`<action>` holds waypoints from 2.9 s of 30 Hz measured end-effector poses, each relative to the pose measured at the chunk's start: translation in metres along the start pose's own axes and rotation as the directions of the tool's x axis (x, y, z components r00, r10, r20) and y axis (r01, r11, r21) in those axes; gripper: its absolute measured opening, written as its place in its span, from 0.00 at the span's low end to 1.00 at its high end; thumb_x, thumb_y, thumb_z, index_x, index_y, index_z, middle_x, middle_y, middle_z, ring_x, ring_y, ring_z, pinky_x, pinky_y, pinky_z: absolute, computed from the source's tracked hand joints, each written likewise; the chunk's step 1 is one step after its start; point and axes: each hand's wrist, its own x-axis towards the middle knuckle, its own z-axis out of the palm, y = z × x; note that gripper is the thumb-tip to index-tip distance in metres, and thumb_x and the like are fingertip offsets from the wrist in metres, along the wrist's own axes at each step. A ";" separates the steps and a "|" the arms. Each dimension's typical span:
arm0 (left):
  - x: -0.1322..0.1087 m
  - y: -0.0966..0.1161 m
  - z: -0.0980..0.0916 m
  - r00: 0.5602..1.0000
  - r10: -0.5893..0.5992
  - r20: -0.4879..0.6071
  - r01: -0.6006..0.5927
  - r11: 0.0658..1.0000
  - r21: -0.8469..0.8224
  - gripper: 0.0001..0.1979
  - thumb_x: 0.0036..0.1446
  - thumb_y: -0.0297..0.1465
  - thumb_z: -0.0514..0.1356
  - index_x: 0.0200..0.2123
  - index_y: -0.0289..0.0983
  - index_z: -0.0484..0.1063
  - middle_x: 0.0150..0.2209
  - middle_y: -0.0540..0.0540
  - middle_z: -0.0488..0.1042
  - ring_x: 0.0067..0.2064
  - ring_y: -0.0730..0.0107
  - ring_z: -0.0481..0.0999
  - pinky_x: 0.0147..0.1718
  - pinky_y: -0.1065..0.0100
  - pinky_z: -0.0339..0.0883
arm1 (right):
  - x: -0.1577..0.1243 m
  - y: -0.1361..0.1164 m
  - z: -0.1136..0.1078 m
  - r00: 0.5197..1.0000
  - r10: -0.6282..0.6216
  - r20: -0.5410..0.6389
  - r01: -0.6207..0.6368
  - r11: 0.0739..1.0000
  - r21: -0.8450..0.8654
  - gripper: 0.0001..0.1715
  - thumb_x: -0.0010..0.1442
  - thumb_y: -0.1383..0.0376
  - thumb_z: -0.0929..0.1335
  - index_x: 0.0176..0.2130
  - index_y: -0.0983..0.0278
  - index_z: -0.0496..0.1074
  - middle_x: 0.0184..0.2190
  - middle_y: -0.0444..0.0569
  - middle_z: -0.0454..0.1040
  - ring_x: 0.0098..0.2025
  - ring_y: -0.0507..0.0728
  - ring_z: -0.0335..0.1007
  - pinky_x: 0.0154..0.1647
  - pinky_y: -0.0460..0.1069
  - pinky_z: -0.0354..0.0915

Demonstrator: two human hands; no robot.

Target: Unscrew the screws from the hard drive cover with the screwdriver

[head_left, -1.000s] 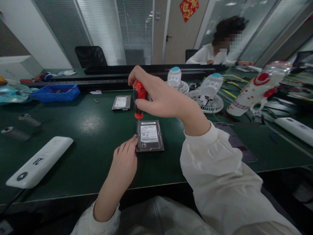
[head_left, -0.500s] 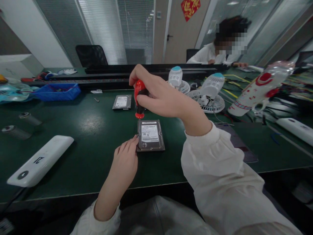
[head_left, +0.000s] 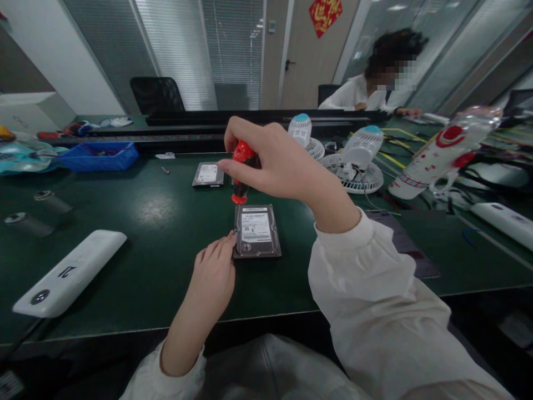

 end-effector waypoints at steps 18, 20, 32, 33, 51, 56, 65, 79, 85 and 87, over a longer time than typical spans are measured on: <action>0.001 0.000 -0.001 1.000 0.003 0.012 -0.003 1.000 0.002 0.26 0.67 0.19 0.49 0.64 0.35 0.71 0.65 0.34 0.78 0.64 0.51 0.78 0.59 0.48 0.74 | -0.002 0.003 -0.002 1.000 0.016 0.009 -0.016 1.000 0.019 0.12 0.68 0.62 0.66 0.50 0.64 0.65 0.39 0.45 0.71 0.37 0.54 0.63 0.40 0.51 0.57; 0.001 -0.001 0.000 1.000 0.005 0.001 -0.005 1.000 0.004 0.26 0.67 0.19 0.49 0.64 0.35 0.71 0.65 0.34 0.78 0.64 0.50 0.78 0.59 0.48 0.74 | -0.002 0.003 -0.001 0.999 -0.033 0.010 0.033 0.998 0.060 0.13 0.65 0.67 0.65 0.50 0.64 0.64 0.43 0.46 0.71 0.39 0.54 0.64 0.42 0.51 0.58; 0.000 -0.001 0.001 1.000 0.005 0.007 -0.005 1.000 0.006 0.26 0.67 0.19 0.49 0.65 0.35 0.70 0.65 0.35 0.78 0.64 0.51 0.78 0.59 0.48 0.73 | -0.002 0.002 -0.003 0.999 -0.021 0.039 0.019 0.999 0.035 0.14 0.67 0.65 0.66 0.52 0.64 0.64 0.46 0.47 0.73 0.42 0.54 0.67 0.44 0.52 0.60; 0.000 -0.001 0.000 1.000 0.004 0.009 -0.004 1.000 0.007 0.26 0.67 0.19 0.49 0.65 0.36 0.70 0.65 0.35 0.78 0.64 0.51 0.78 0.59 0.48 0.73 | -0.002 0.002 -0.002 0.999 -0.039 0.036 0.037 0.997 0.068 0.15 0.66 0.67 0.66 0.52 0.64 0.64 0.47 0.48 0.73 0.43 0.54 0.67 0.44 0.52 0.61; 0.001 -0.001 0.002 1.000 0.020 -0.023 -0.020 0.999 0.035 0.26 0.67 0.20 0.49 0.64 0.34 0.72 0.64 0.35 0.79 0.63 0.49 0.79 0.57 0.46 0.75 | 0.004 -0.012 0.009 1.000 -0.012 -0.007 0.012 1.000 -0.018 0.20 0.77 0.52 0.61 0.53 0.66 0.65 0.38 0.45 0.73 0.34 0.53 0.64 0.39 0.51 0.56; 0.001 -0.001 0.002 1.000 0.012 -0.016 -0.012 0.999 0.031 0.26 0.66 0.19 0.49 0.64 0.34 0.72 0.64 0.35 0.79 0.63 0.49 0.79 0.57 0.47 0.76 | 0.004 -0.016 0.015 0.999 -0.042 -0.034 0.044 0.997 0.057 0.11 0.74 0.63 0.61 0.52 0.66 0.64 0.46 0.50 0.73 0.42 0.55 0.67 0.44 0.52 0.58; 0.001 0.000 0.001 1.000 0.002 -0.002 -0.002 1.000 0.024 0.26 0.67 0.19 0.49 0.64 0.34 0.71 0.65 0.35 0.78 0.63 0.49 0.79 0.58 0.46 0.75 | 0.005 -0.012 0.012 0.999 0.035 -0.041 -0.035 0.999 0.004 0.15 0.75 0.52 0.64 0.46 0.62 0.66 0.34 0.44 0.69 0.35 0.54 0.64 0.38 0.51 0.54; 0.001 -0.001 0.002 1.000 0.008 0.004 -0.008 1.000 0.020 0.26 0.67 0.19 0.50 0.65 0.34 0.71 0.65 0.35 0.78 0.64 0.49 0.78 0.58 0.46 0.74 | 0.004 -0.006 0.010 0.997 0.042 -0.066 -0.041 0.999 0.006 0.16 0.75 0.53 0.63 0.48 0.63 0.66 0.38 0.45 0.71 0.38 0.55 0.67 0.42 0.52 0.58; 0.000 0.000 0.002 1.000 -0.009 0.005 0.009 1.000 0.017 0.27 0.66 0.20 0.49 0.65 0.35 0.71 0.65 0.35 0.78 0.65 0.50 0.78 0.59 0.47 0.74 | 0.003 -0.004 0.008 0.998 -0.042 -0.045 0.048 0.989 0.138 0.12 0.67 0.69 0.61 0.51 0.64 0.63 0.51 0.51 0.73 0.46 0.56 0.68 0.48 0.52 0.62; 0.001 0.000 0.001 1.000 -0.011 0.007 0.011 1.000 0.018 0.27 0.66 0.20 0.49 0.65 0.36 0.71 0.65 0.35 0.78 0.64 0.50 0.78 0.59 0.48 0.74 | 0.004 -0.005 0.008 0.999 -0.029 -0.027 0.032 0.991 0.129 0.12 0.69 0.67 0.62 0.52 0.64 0.63 0.49 0.51 0.74 0.44 0.55 0.68 0.46 0.52 0.61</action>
